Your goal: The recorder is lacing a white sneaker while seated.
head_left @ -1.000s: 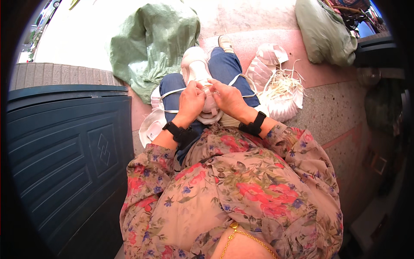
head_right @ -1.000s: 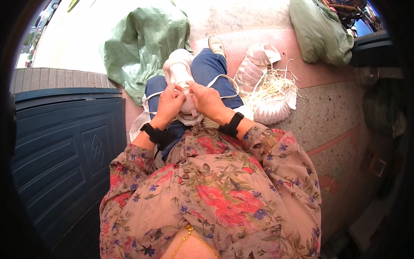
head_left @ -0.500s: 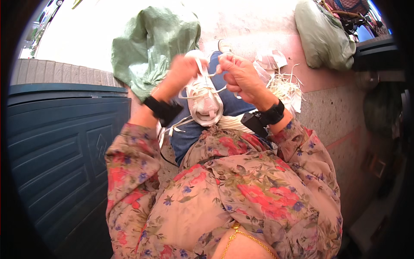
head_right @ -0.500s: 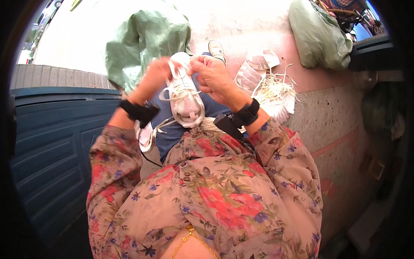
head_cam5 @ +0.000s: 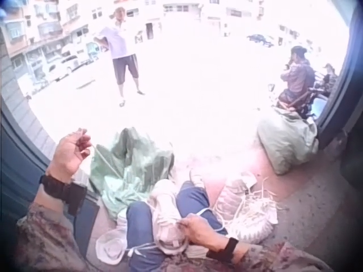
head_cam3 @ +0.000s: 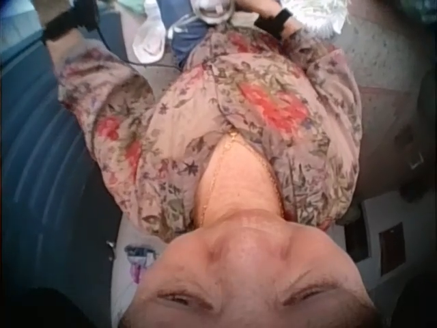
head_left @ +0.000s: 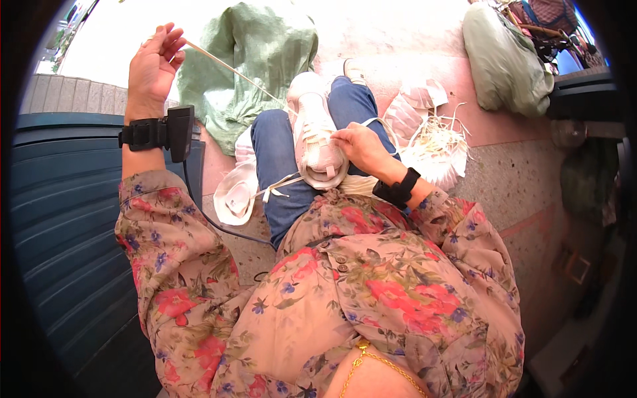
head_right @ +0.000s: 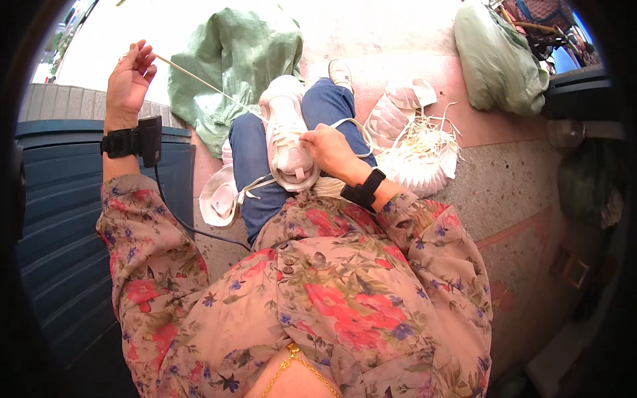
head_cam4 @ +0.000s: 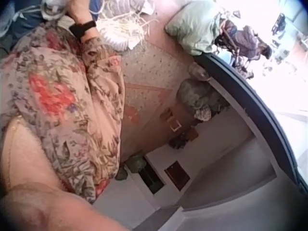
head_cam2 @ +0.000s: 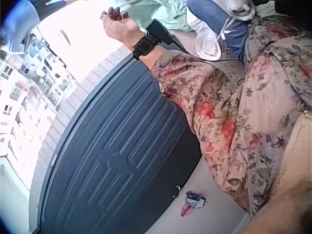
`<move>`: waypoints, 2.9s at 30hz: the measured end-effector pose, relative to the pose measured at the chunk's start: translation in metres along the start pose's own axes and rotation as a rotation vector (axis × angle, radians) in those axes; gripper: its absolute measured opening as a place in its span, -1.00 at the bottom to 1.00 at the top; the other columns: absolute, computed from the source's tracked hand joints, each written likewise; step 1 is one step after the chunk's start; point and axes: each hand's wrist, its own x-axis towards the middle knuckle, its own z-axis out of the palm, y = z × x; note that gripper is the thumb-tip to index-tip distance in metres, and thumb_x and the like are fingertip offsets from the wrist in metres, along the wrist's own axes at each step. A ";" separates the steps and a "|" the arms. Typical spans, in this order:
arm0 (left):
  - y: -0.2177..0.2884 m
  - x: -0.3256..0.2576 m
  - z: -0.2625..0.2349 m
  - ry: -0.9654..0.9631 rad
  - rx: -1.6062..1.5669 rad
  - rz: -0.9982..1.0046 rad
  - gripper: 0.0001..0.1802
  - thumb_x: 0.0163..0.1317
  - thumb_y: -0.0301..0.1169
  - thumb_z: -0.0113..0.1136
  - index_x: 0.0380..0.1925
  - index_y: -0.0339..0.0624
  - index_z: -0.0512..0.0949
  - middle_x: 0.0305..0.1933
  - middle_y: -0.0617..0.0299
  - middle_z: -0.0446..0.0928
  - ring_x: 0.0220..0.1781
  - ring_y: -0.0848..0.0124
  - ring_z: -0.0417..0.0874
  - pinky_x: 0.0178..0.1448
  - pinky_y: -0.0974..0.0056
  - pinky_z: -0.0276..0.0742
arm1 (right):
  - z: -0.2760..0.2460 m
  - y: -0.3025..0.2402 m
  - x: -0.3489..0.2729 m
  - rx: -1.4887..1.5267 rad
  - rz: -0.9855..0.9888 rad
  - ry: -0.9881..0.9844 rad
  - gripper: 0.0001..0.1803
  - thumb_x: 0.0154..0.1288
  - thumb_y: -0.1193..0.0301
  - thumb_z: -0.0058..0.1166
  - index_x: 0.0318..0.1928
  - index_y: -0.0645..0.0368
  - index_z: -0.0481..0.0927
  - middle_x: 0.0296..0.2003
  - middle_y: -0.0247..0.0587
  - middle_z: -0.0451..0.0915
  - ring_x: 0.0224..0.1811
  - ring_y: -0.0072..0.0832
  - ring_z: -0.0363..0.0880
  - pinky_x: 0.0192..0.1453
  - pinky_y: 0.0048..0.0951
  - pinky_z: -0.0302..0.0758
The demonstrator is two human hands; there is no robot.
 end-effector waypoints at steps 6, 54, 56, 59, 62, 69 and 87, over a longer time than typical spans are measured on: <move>0.010 -0.004 -0.023 0.091 0.004 0.042 -0.70 0.26 -0.36 0.00 -0.07 -0.29 0.42 -0.22 0.10 0.53 -0.27 0.42 0.53 -0.29 0.41 0.40 | 0.008 -0.009 0.014 -0.163 -0.046 -0.028 -0.83 0.08 0.41 0.04 -0.38 0.25 0.59 -0.45 0.02 0.50 -0.29 -0.10 0.50 -0.18 -0.23 0.41; -0.126 -0.170 -0.280 0.239 1.791 -0.271 -0.76 -0.08 -0.32 0.03 -0.64 -0.33 0.47 -0.49 -0.04 0.49 -0.34 0.03 0.52 -0.24 0.08 0.38 | -0.101 0.072 0.034 1.075 0.291 0.155 -0.88 0.09 0.56 -0.12 -0.54 0.19 0.46 -0.55 -0.28 0.43 -0.41 -0.53 0.41 -0.22 -0.50 0.35; -0.124 -0.176 -0.273 0.205 1.307 -0.602 -0.76 0.00 -0.32 0.07 -0.61 -0.32 0.48 -0.55 0.10 0.49 -0.39 0.31 0.52 -0.31 0.22 0.35 | -0.162 0.103 0.013 1.198 0.327 0.446 -0.90 0.04 0.56 -0.11 -0.56 0.14 0.36 -0.56 -0.28 0.39 -0.44 -0.44 0.45 -0.24 -0.38 0.44; -0.132 -0.172 -0.249 0.050 1.104 -0.623 -0.76 0.07 -0.33 0.11 -0.55 -0.33 0.52 -0.48 0.20 0.52 -0.35 0.46 0.51 -0.27 0.31 0.38 | -0.226 0.144 -0.012 0.922 0.422 0.865 -0.93 0.06 0.60 -0.06 -0.39 0.23 0.44 -0.50 -0.26 0.44 -0.46 -0.49 0.45 -0.38 -0.45 0.44; -0.157 -0.154 -0.184 0.039 1.146 -0.181 -0.79 0.10 -0.38 0.04 -0.37 -0.32 0.53 -0.37 0.08 0.55 -0.29 0.36 0.55 -0.16 0.33 0.42 | -0.223 0.130 -0.009 0.458 0.528 1.338 -0.87 0.10 0.56 -0.01 -0.29 0.30 0.46 -0.44 -0.24 0.47 -0.44 -0.53 0.45 -0.40 -0.49 0.43; -0.176 -0.155 0.022 -0.316 0.839 0.169 -0.58 -0.02 -0.67 -0.06 -0.07 -0.26 0.38 -0.15 0.05 0.50 -0.07 0.27 0.54 -0.01 0.29 0.43 | -0.036 0.031 -0.001 -0.085 -0.236 0.250 -0.68 0.00 0.51 -0.02 -0.14 0.22 0.46 -0.32 -0.06 0.54 -0.22 -0.15 0.48 -0.05 -0.24 0.37; -0.167 -0.131 0.059 -0.341 0.453 -0.831 -0.69 0.10 -0.27 0.13 -0.76 -0.07 0.38 -0.78 0.53 0.15 -0.80 0.64 0.11 -0.73 0.46 -0.04 | -0.021 0.014 0.046 -0.320 -0.352 -0.141 -0.85 0.13 0.32 0.02 -0.39 0.12 0.55 -0.47 -0.17 0.55 -0.43 -0.21 0.55 -0.37 -0.27 0.44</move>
